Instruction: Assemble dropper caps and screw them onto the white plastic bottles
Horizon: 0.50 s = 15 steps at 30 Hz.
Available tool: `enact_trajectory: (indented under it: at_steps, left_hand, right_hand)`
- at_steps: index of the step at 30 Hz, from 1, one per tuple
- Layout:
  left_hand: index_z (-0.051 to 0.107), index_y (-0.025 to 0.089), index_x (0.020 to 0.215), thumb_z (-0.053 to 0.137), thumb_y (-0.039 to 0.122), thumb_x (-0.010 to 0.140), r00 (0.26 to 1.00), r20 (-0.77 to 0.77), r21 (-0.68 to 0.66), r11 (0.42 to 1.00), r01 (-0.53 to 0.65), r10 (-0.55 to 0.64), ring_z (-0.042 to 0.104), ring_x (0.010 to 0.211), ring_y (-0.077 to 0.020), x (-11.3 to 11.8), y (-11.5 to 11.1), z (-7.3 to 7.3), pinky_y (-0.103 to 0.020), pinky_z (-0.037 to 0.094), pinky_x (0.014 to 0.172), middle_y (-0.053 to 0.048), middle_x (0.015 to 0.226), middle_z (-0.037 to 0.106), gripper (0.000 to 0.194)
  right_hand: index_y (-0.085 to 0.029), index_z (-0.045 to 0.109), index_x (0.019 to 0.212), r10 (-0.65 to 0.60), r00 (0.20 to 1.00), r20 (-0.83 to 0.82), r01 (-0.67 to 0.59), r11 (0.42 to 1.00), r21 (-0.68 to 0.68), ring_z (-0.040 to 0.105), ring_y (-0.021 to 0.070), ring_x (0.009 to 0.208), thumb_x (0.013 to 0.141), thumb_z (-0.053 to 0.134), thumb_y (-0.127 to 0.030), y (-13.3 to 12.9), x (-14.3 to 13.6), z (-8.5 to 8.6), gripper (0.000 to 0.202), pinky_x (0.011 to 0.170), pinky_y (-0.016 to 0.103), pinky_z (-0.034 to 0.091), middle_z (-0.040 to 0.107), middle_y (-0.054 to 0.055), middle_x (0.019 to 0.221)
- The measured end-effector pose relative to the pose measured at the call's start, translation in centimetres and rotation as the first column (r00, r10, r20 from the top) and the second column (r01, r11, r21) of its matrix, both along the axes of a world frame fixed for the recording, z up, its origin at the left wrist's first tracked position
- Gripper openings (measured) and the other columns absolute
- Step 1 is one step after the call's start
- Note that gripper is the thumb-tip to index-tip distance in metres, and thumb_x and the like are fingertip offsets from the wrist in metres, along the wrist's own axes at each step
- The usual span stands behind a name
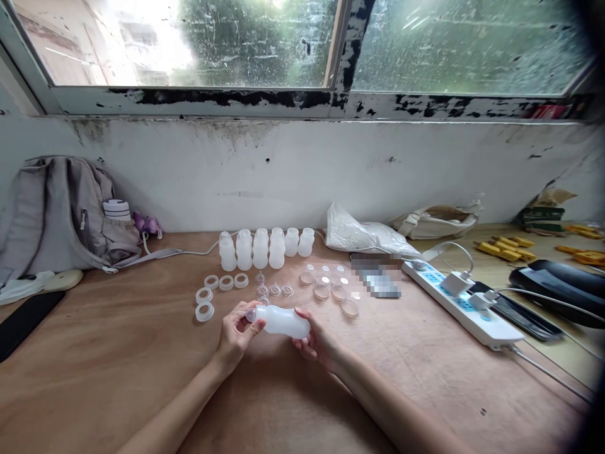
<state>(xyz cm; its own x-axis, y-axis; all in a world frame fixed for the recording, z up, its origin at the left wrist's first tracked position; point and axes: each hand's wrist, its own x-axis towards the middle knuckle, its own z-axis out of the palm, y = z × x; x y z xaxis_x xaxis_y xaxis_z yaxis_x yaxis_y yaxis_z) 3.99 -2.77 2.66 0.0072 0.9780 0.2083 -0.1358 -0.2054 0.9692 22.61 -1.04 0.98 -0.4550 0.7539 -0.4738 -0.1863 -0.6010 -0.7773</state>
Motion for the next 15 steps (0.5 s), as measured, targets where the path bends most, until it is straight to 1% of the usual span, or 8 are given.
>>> enact_trajectory:
  at_steps: [3, 5, 7, 9, 11, 13, 15]
  left_hand:
    - [0.068, 0.016, 0.087, 0.068, 0.025, 0.063, 1.0, -0.025, 0.017, 1.0, -0.001, 0.002, 0.054, 0.075, -0.0177, -0.1, 0.0, 0.1, -0.022, 0.043, 0.065, -0.005, 0.081, 0.056, 0.026]
    - [0.068, 0.016, 0.089, 0.069, 0.025, 0.063, 0.999, -0.038, 0.035, 0.999, -0.008, 0.009, 0.054, 0.078, -0.0182, -0.1, 0.1, -0.1, -0.022, 0.043, 0.067, -0.006, 0.083, 0.057, 0.028]
    - [0.067, 0.016, 0.089, 0.069, 0.027, 0.062, 0.999, -0.023, 0.038, 0.999, -0.027, 0.028, 0.055, 0.082, -0.0191, -0.1, 0.3, -0.6, -0.023, 0.043, 0.071, -0.006, 0.086, 0.059, 0.029]
    - [0.065, 0.016, 0.093, 0.069, 0.03, 0.063, 0.998, 0.044, 0.0, 0.999, -0.048, 0.048, 0.056, 0.087, -0.0196, 0.0, 0.5, -1.1, -0.024, 0.043, 0.075, -0.007, 0.092, 0.061, 0.033]
    - [0.059, 0.017, 0.103, 0.066, 0.034, 0.066, 0.988, 0.138, -0.058, 0.996, -0.061, 0.069, 0.056, 0.089, -0.0194, 0.1, 0.7, -1.5, -0.024, 0.043, 0.075, -0.008, 0.098, 0.061, 0.042]
    - [0.052, 0.017, 0.113, 0.063, 0.037, 0.069, 0.974, 0.212, -0.103, 0.993, -0.056, 0.077, 0.057, 0.088, -0.0189, 0.2, 0.9, -1.8, -0.024, 0.043, 0.073, -0.008, 0.099, 0.061, 0.049]
    - [0.046, 0.017, 0.117, 0.06, 0.039, 0.072, 0.961, 0.265, -0.133, 0.99, -0.039, 0.074, 0.058, 0.086, -0.019, 0.2, 1.0, -1.9, -0.024, 0.043, 0.071, -0.009, 0.098, 0.061, 0.053]
  right_hand:
    - [-0.012, 0.052, 0.063, -0.008, 1.0, -0.022, 0.008, 1.0, -0.002, 0.031, 0.0026, 0.022, 0.08, 0.035, -0.052, 0.1, 0.1, -0.1, 0.046, 0.026, 0.014, 0.019, 0.052, 0.0, 0.039]
    - [-0.012, 0.052, 0.064, -0.01, 0.998, -0.066, 0.01, 1.0, -0.002, 0.033, 0.0028, 0.022, 0.08, 0.036, -0.052, 0.1, 0.0, -0.1, 0.046, 0.027, 0.014, 0.02, 0.052, -0.001, 0.04]
    - [-0.012, 0.052, 0.064, 0.013, 0.992, -0.124, -0.016, 1.0, -0.026, 0.034, 0.0032, 0.023, 0.08, 0.035, -0.054, 0.0, -0.3, 0.0, 0.049, 0.027, 0.015, 0.022, 0.051, -0.002, 0.041]
    - [-0.012, 0.051, 0.063, 0.059, 0.982, -0.178, -0.071, 0.996, -0.056, 0.035, 0.004, 0.024, 0.08, 0.032, -0.057, -0.2, -0.6, 0.0, 0.051, 0.026, 0.015, 0.024, 0.049, -0.002, 0.041]
    - [-0.012, 0.051, 0.067, 0.106, 0.97, -0.221, -0.123, 0.99, -0.065, 0.04, 0.0056, 0.027, 0.08, 0.03, -0.058, -0.3, -0.9, -0.1, 0.052, 0.027, 0.016, 0.029, 0.051, -0.002, 0.045]
    - [-0.012, 0.052, 0.075, 0.145, 0.96, -0.239, -0.161, 0.986, -0.048, 0.047, 0.0073, 0.032, 0.08, 0.031, -0.056, -0.5, -1.2, -0.4, 0.049, 0.028, 0.016, 0.033, 0.055, 0.0, 0.052]
    - [-0.011, 0.052, 0.084, 0.177, 0.956, -0.236, -0.185, 0.983, -0.012, 0.052, 0.0086, 0.038, 0.081, 0.034, -0.053, -0.7, -1.3, -0.6, 0.046, 0.029, 0.016, 0.035, 0.058, 0.002, 0.06]
